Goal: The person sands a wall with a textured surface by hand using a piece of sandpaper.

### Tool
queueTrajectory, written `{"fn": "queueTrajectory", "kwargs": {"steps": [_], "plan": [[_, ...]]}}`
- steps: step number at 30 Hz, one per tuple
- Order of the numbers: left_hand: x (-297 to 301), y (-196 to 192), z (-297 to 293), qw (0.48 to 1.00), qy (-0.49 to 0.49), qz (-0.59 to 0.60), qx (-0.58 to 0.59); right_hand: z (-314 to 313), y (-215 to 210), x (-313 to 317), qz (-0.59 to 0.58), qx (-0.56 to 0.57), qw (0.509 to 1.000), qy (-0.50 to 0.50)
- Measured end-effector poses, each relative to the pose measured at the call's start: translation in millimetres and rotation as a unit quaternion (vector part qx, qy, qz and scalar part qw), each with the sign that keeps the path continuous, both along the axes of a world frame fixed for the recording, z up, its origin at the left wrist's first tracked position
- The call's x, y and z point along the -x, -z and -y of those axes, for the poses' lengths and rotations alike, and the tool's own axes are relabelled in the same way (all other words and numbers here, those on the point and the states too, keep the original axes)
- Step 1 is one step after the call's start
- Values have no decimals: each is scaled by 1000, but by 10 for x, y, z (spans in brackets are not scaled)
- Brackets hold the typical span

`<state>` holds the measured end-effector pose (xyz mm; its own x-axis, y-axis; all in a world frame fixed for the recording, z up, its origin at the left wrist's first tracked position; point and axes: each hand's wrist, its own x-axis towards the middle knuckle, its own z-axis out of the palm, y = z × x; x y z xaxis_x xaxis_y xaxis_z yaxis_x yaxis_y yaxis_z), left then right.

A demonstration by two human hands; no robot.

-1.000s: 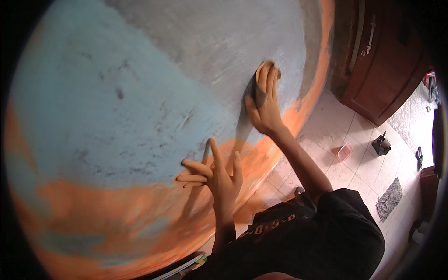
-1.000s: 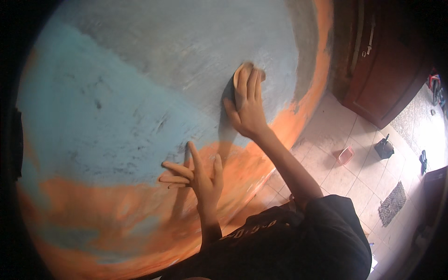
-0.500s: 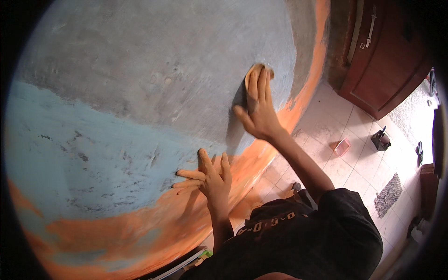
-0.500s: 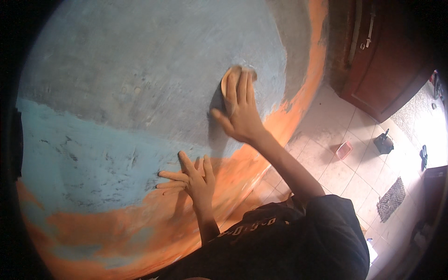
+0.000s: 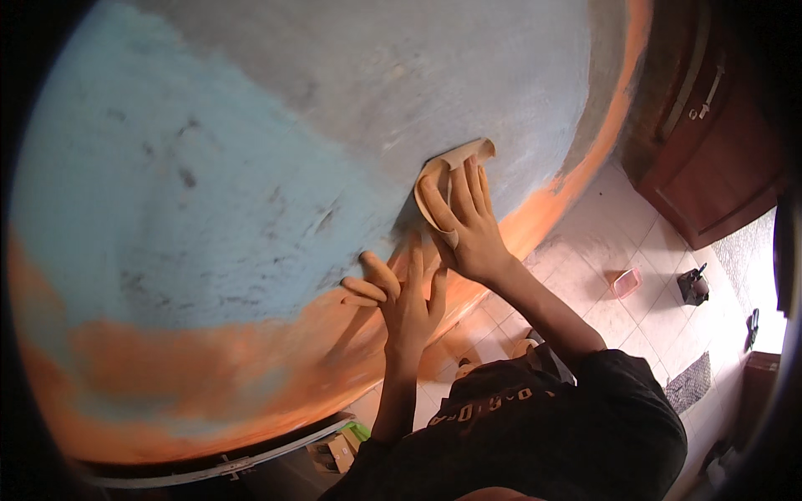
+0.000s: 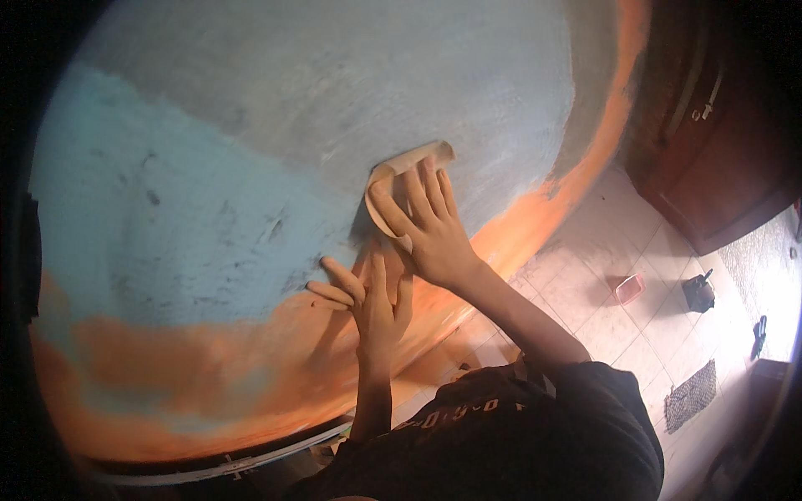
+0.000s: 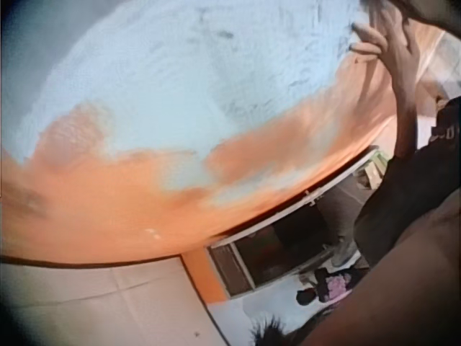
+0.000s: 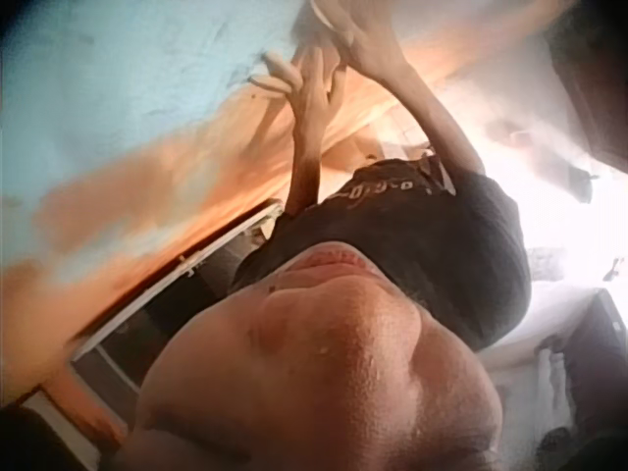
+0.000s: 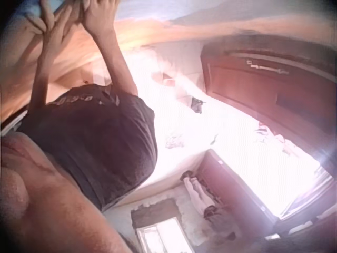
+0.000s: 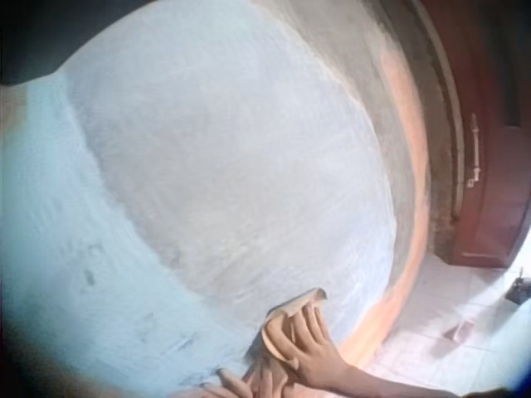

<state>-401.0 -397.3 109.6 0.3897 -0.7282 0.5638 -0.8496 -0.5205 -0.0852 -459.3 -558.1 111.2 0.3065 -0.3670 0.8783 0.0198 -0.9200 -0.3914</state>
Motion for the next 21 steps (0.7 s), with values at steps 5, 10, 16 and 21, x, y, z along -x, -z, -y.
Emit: {"fn": "queueTrajectory", "kwargs": {"steps": [5, 10, 16, 21], "plan": [[-84, -181, -524, 983, 103, -77, 132, -125, -537, -157, 56, 125, 990, 17], [-349, -512, -1124, 977, 5, 25, 210, -702, -666, -284, -1, 159, 986, -50], [-799, -563, -2016, 961, -38, 32, 272, -1177, -905, -531, -14, 173, 984, 28], [-993, -559, -2499, 954, -66, 34, 290, -1548, -936, -744, -4, 179, 979, -92]]}}
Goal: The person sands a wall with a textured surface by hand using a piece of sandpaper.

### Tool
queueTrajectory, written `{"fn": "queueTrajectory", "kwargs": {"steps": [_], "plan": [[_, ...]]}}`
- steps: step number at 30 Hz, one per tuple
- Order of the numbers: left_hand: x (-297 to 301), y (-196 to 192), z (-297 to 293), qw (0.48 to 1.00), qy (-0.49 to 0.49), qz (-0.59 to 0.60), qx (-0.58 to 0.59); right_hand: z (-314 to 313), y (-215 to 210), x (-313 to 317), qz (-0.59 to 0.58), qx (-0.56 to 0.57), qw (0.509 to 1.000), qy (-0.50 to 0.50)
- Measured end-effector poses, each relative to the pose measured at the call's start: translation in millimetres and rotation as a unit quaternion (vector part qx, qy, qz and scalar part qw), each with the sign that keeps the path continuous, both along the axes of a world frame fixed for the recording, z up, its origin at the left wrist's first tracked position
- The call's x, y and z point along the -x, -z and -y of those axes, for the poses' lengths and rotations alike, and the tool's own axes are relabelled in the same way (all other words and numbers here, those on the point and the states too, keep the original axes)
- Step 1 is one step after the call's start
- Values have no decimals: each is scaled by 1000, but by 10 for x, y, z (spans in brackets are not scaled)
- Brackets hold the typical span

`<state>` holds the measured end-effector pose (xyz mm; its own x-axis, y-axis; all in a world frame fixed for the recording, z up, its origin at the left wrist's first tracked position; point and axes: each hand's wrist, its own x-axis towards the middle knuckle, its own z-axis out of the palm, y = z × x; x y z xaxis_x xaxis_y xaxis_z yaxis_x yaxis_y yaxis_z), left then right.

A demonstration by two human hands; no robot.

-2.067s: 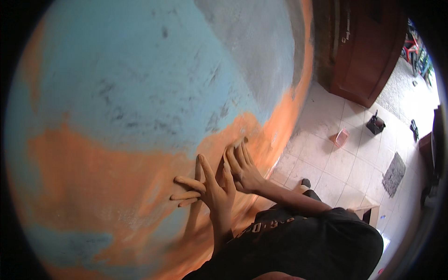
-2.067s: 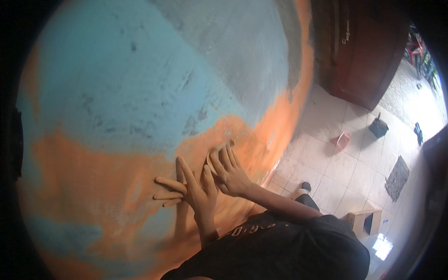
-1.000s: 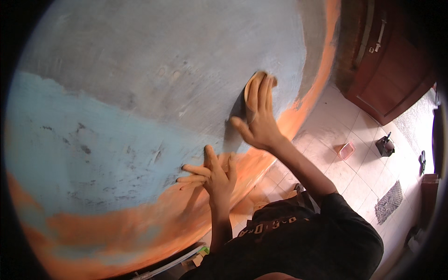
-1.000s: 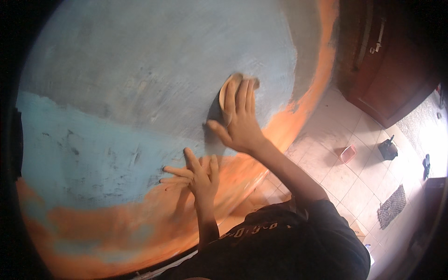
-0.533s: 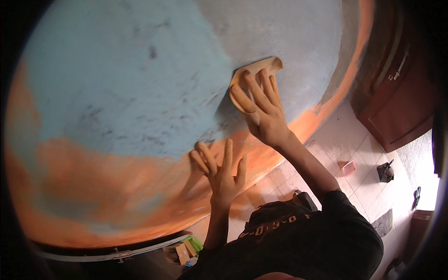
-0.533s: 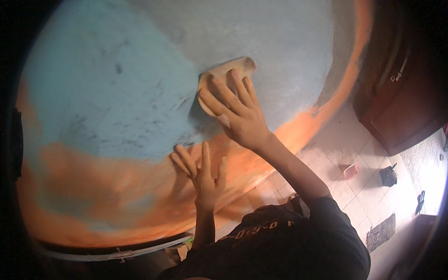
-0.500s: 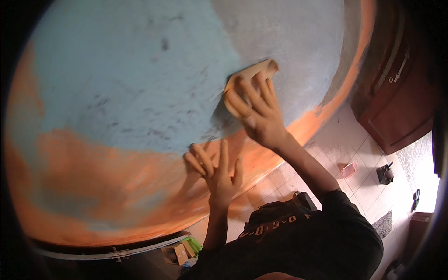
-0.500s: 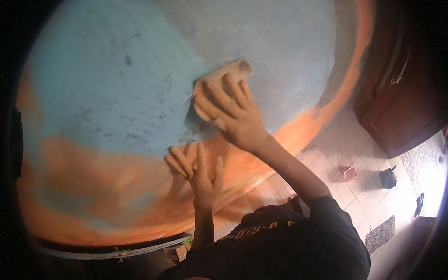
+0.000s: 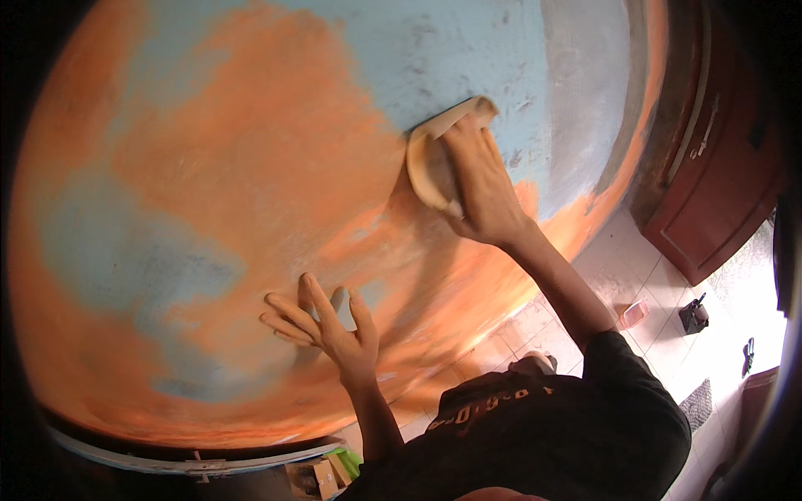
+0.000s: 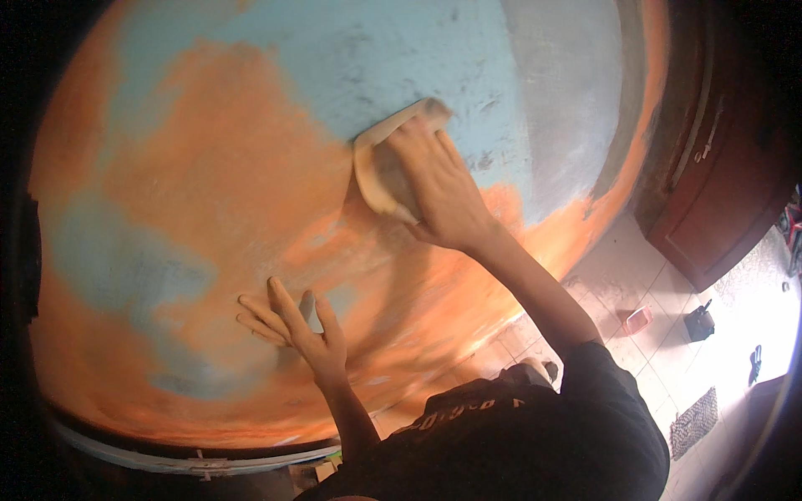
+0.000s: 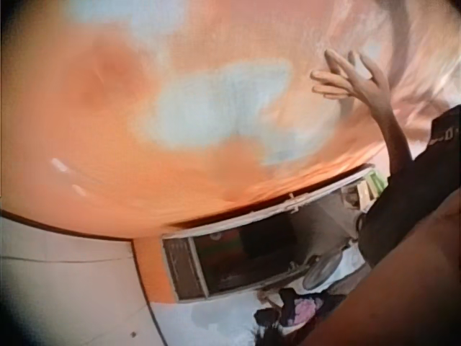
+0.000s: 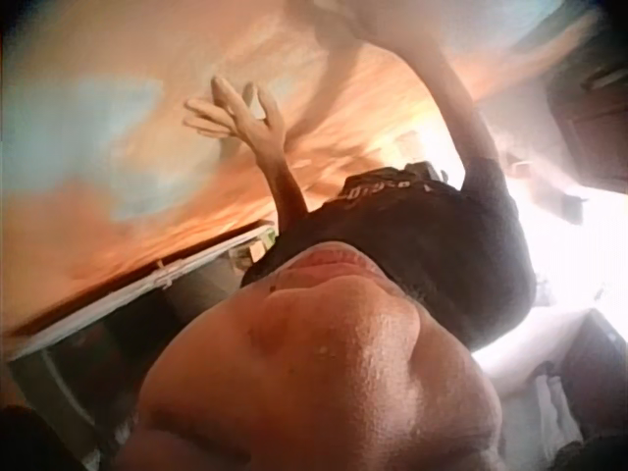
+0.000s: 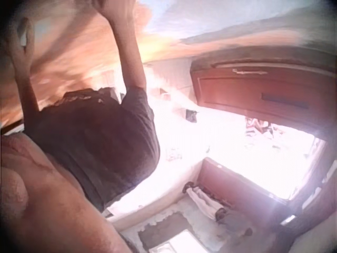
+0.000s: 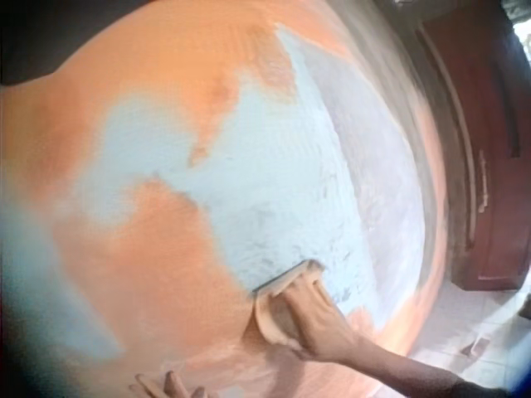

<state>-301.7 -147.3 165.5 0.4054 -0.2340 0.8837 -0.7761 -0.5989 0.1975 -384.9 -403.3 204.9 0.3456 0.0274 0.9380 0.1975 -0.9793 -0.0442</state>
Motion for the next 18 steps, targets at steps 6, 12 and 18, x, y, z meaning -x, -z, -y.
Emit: {"fn": "queueTrajectory", "kwargs": {"steps": [6, 12, 18], "plan": [[-382, 113, -573, 999, -33, 1, -2, -295, 119, -337, 103, -39, 989, -100], [-710, 208, -1013, 992, -126, -15, 30, -895, 77, -449, 47, -21, 995, -82], [-890, 438, -1111, 991, -133, 3, 27, -1138, -52, -509, -55, -41, 994, -84]]}}
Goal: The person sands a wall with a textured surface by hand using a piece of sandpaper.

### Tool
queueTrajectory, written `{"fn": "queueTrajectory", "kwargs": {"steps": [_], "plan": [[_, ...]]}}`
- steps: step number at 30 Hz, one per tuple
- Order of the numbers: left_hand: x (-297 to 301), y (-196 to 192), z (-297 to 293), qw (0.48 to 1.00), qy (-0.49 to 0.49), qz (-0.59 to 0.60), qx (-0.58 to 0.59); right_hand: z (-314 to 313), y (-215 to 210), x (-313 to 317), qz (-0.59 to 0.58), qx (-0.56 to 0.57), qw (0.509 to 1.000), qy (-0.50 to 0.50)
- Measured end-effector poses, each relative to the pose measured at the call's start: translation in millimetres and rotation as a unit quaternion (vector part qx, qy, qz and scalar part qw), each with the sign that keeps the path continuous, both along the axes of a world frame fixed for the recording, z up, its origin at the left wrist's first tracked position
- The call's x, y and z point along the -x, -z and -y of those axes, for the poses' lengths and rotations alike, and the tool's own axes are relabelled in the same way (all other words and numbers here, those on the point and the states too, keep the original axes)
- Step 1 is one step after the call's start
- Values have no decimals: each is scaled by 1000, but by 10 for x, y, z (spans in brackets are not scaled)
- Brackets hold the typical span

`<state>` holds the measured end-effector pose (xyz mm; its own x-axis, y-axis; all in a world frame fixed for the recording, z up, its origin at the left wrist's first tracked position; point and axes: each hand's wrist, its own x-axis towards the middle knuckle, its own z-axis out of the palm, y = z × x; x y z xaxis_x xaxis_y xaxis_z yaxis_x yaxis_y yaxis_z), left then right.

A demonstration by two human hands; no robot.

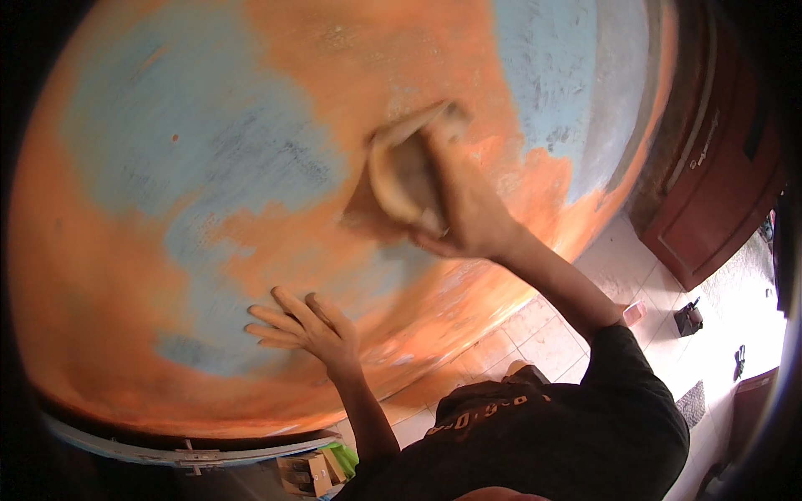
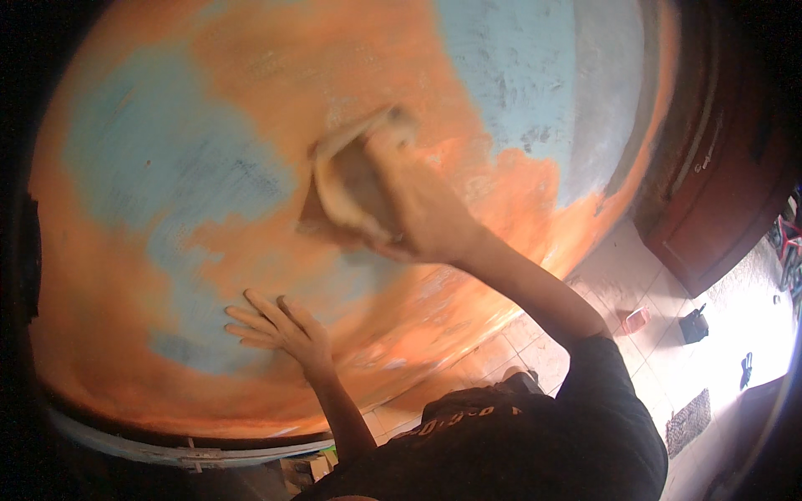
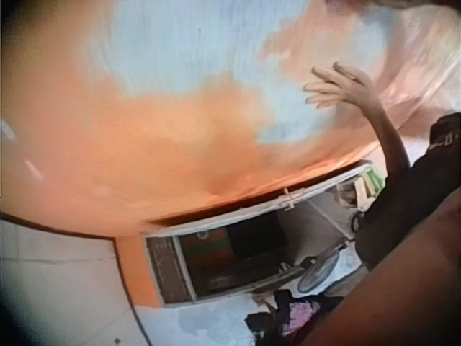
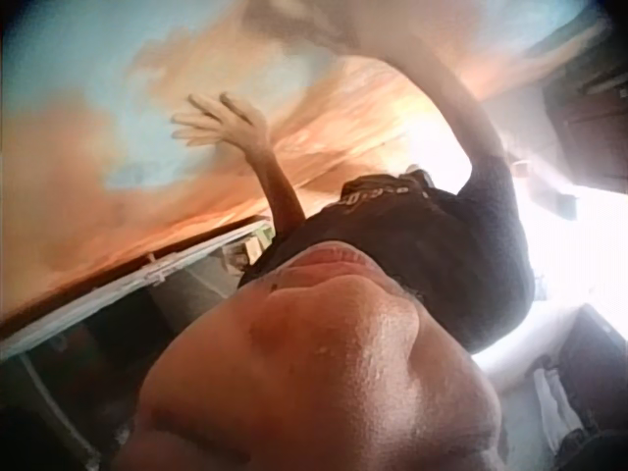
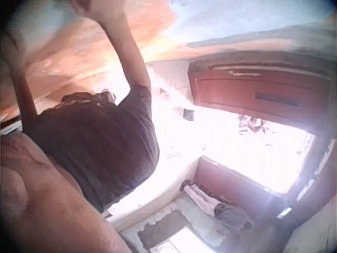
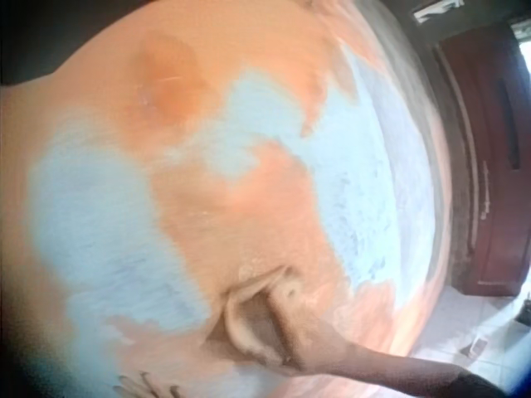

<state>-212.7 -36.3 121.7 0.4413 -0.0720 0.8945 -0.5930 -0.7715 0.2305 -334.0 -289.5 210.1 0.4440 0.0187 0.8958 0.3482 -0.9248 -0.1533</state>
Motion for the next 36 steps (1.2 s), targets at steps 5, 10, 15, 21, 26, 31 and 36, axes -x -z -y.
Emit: {"fn": "queueTrajectory", "kwargs": {"steps": [5, 10, 15, 21, 26, 31, 36], "plan": [[-60, 99, -62, 1000, -8, -11, -15, -33, -59, -94, 99, -15, 995, 15], [-87, 168, -159, 999, -18, -45, -13, -336, 130, -175, 1, 190, 981, -22], [-140, 260, -173, 998, -30, -58, -12, -542, -8, -327, 64, 110, 990, 69], [-123, 239, -300, 995, -14, -91, -50, -783, 80, -369, 24, 75, 996, 39], [-142, 248, -309, 991, 25, -110, -74, -1124, 349, -482, 55, 28, 994, 89], [-121, 340, -546, 971, 68, -171, -151, -1315, 173, -577, 20, 31, 987, 157], [-349, 289, -1367, 980, 83, -122, -131, -2009, 324, -769, -7, 135, 980, 144]]}}
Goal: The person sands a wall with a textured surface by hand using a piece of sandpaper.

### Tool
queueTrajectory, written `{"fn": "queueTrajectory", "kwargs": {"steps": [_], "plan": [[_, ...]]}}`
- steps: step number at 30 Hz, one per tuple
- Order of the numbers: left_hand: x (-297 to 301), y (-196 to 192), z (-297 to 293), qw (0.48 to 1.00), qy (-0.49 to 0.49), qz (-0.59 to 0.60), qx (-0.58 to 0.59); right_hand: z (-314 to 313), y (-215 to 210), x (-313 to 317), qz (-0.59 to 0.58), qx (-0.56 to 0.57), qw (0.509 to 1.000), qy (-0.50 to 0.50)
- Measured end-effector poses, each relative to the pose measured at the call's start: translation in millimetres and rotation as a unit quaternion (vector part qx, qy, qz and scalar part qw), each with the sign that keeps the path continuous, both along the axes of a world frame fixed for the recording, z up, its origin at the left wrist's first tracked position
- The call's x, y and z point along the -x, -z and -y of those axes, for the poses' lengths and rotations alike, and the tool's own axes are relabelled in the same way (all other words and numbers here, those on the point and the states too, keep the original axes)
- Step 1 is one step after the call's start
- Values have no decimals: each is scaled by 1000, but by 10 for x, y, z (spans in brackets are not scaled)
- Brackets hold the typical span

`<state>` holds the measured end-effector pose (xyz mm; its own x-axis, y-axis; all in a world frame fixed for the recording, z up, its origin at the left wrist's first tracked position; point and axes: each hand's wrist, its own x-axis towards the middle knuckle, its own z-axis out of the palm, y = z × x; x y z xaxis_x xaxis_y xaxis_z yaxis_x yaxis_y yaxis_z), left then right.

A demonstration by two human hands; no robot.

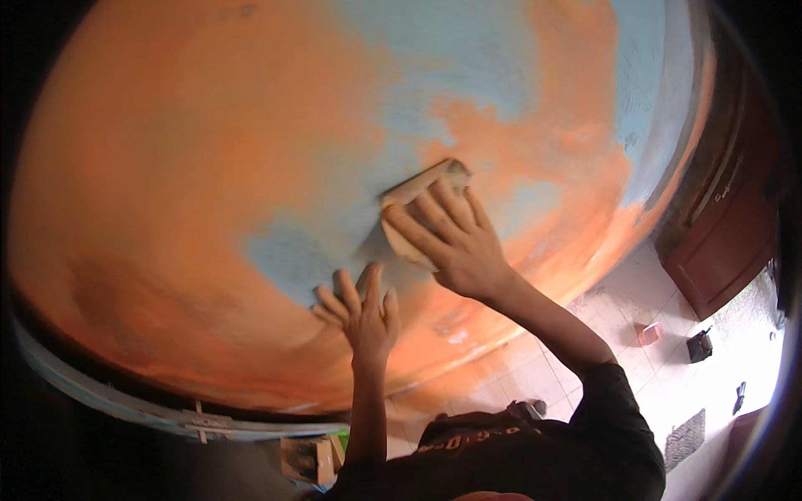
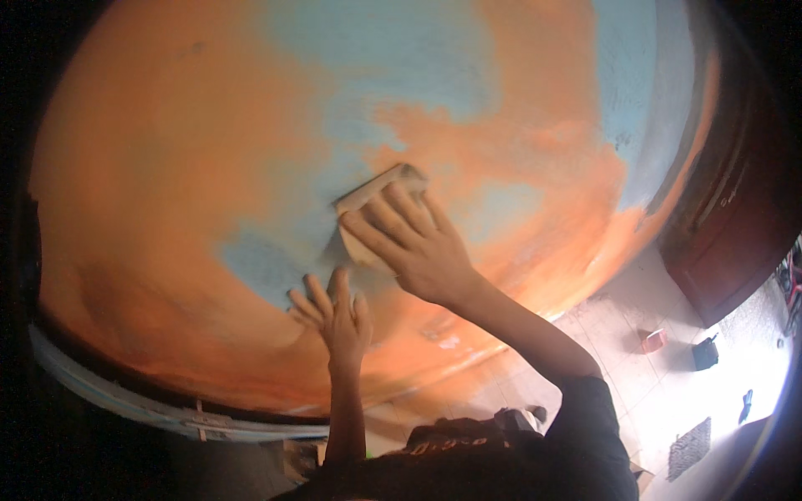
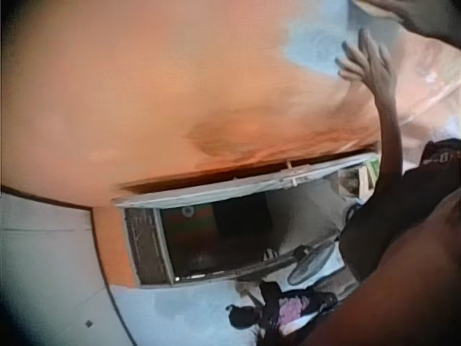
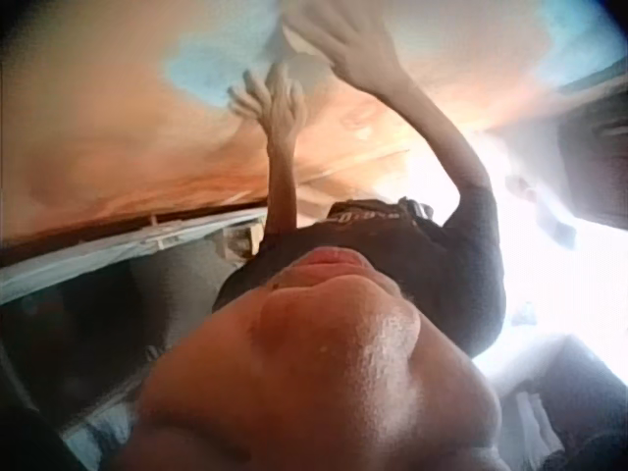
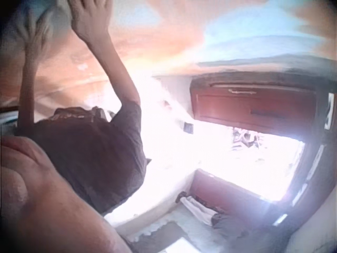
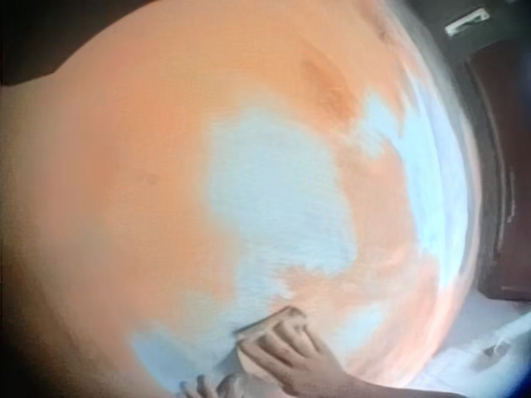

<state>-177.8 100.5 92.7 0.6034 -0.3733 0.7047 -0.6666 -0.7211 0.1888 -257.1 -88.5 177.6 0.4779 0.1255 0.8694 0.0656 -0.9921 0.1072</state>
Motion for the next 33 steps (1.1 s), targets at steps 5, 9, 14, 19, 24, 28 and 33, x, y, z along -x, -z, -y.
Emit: {"fn": "queueTrajectory", "kwargs": {"steps": [5, 9, 14, 19, 24, 28, 33], "plan": [[-491, -113, -775, 996, -9, 84, -26, -197, -596, -198, 212, -122, 967, 67], [-530, -50, -860, 995, 45, 90, -11, -1030, 380, -491, 38, -127, 989, 65], [-565, -26, -961, 992, 54, 93, -58, -1019, 156, -519, 103, -156, 976, 111], [-563, -81, -928, 990, 98, 86, -61, -951, -390, -400, 151, -161, 965, 140], [-484, -181, -1032, 985, 113, 86, -101, -1484, 299, -447, 31, -241, 963, 118], [-533, -235, -1014, 968, 242, -38, -53, -799, -585, -454, 184, -119, 967, 128], [-546, -210, -964, 976, 204, 33, -72, -964, -149, -509, 116, -182, 965, 151]]}}
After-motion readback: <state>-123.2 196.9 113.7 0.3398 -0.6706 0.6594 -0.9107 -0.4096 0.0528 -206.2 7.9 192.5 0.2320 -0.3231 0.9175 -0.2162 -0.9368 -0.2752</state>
